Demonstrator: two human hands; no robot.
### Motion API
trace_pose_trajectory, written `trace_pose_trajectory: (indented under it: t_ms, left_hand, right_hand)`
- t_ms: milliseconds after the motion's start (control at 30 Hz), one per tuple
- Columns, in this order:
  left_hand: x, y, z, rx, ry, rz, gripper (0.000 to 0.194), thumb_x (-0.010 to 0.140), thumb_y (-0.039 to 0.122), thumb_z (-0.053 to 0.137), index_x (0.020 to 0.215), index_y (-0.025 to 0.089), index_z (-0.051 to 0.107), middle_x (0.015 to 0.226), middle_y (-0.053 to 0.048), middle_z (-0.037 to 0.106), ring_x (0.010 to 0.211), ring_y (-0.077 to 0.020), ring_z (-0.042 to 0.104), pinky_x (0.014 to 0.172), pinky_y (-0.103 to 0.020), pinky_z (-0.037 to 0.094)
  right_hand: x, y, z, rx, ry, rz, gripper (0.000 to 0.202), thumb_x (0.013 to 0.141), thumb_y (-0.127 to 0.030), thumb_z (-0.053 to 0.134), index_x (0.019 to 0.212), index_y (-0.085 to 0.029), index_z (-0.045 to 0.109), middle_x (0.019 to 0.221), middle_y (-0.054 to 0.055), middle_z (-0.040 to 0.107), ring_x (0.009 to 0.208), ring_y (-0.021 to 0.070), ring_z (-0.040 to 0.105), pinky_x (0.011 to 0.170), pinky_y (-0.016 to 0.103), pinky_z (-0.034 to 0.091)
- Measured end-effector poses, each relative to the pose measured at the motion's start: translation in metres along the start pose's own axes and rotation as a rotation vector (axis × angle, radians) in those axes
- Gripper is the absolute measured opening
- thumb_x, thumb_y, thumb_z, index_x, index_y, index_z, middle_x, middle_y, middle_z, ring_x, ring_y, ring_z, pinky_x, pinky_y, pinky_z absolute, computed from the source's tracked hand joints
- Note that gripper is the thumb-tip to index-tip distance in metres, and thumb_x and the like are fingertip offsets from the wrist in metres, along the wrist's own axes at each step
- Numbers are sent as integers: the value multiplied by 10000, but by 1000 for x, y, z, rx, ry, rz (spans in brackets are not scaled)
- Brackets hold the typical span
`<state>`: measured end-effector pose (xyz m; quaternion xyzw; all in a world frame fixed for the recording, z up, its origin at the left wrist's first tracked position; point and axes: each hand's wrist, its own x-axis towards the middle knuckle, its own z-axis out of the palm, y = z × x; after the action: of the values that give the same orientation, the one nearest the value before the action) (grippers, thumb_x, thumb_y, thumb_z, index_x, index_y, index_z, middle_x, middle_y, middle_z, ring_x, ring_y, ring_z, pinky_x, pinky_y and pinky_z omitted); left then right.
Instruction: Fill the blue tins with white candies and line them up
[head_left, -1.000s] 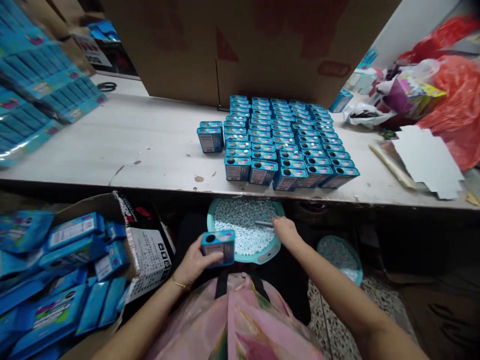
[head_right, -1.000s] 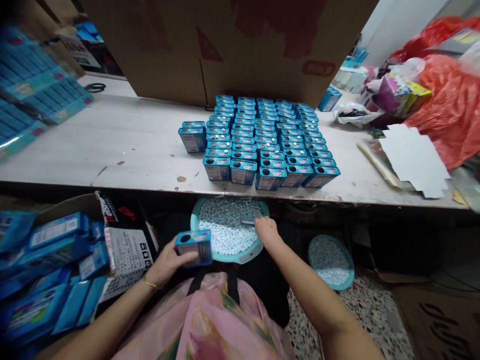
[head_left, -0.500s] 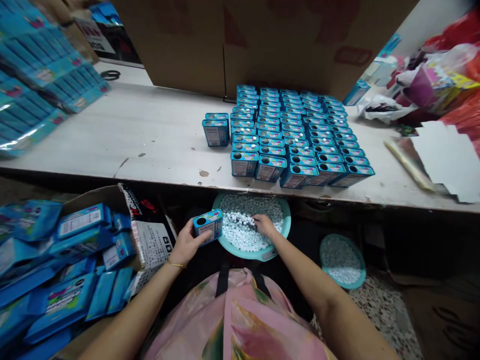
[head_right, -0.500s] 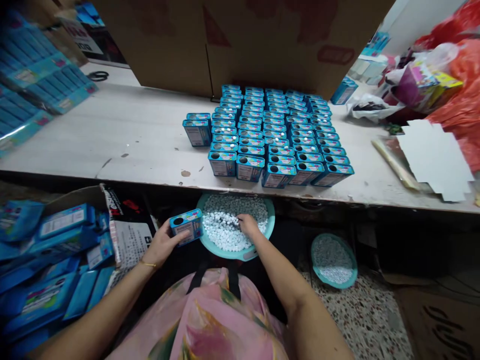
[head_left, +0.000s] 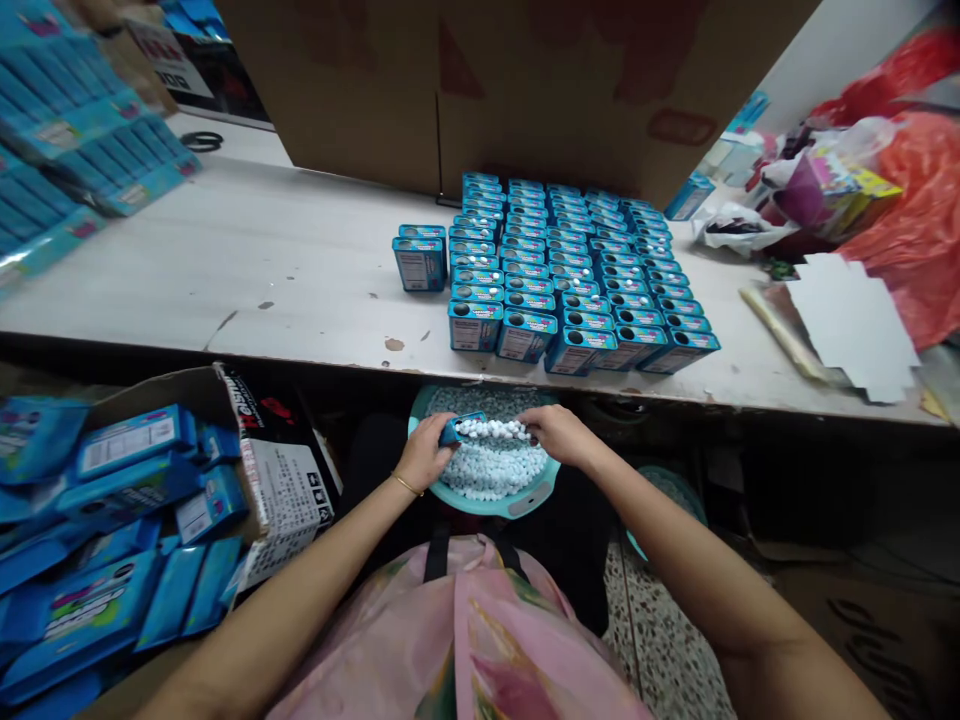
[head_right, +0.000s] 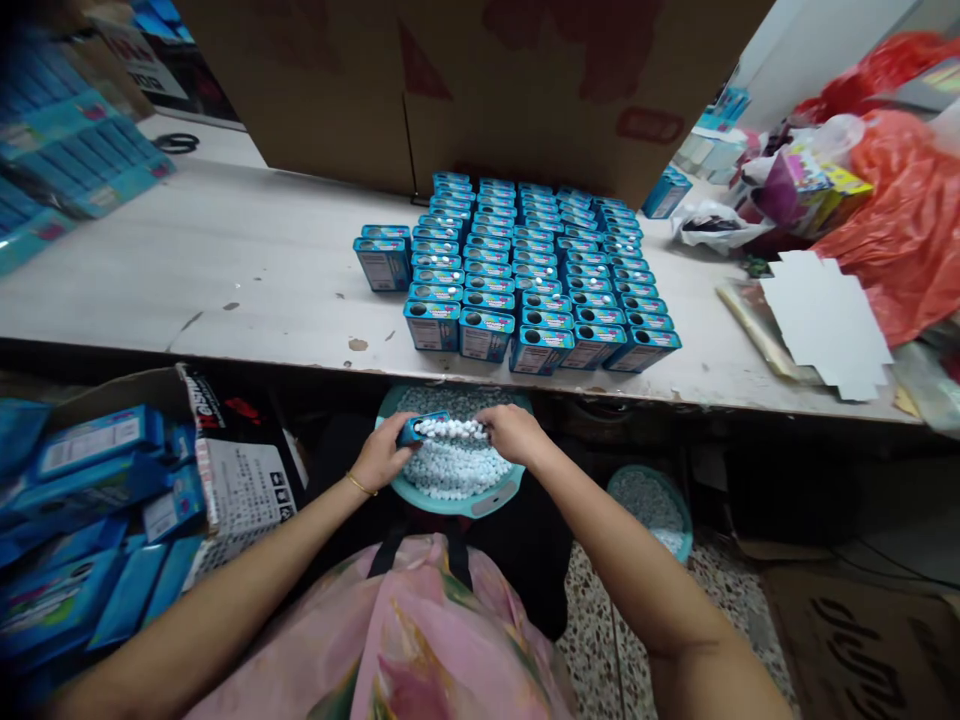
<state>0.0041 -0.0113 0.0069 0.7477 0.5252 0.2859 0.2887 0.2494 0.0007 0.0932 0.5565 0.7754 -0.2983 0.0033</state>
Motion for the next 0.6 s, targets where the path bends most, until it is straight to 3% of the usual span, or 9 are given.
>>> trace_pose_trajectory:
  t_ms: [133,367,467,600]
  left_hand:
    - [1,-1,9,31,-18,37,402,660,159,502,1061,164,478,1038,-70,539,977,-216,485,870,-358,376]
    - [0,-5,11,41,0,31,394,656,154,503,1050,165,492,1032,-73,546,978,-219,489,872,-365,378]
    - [0,-7,9,24,6,15,400,657,150,507,1055,177,483,1032,-64,545,984,-216,491,880,-365,377]
    - [0,-12,9,-45,31,-17,393,662,173,524,1052,182,478,1028,-61,545,986,-210,502,883,-353,384]
  right_hand:
    - [0,-25,-14,-279,1,33,312,763,-153,407,973,-248,618,856,57,627,814,181,571,679,265,375]
    - [2,-59,-24,-410,-80,68,286,715,-92,448,943,-144,611,894,124,610,855,220,572,732,324,390]
    - [-5,-51,-26,-410,-57,68,271,734,-96,436,937,-150,607,895,116,612,860,207,567,747,319,380]
    - [-17,-22,-22,-350,-29,70,296,769,-100,388,930,-205,613,910,75,623,875,178,553,741,269,359]
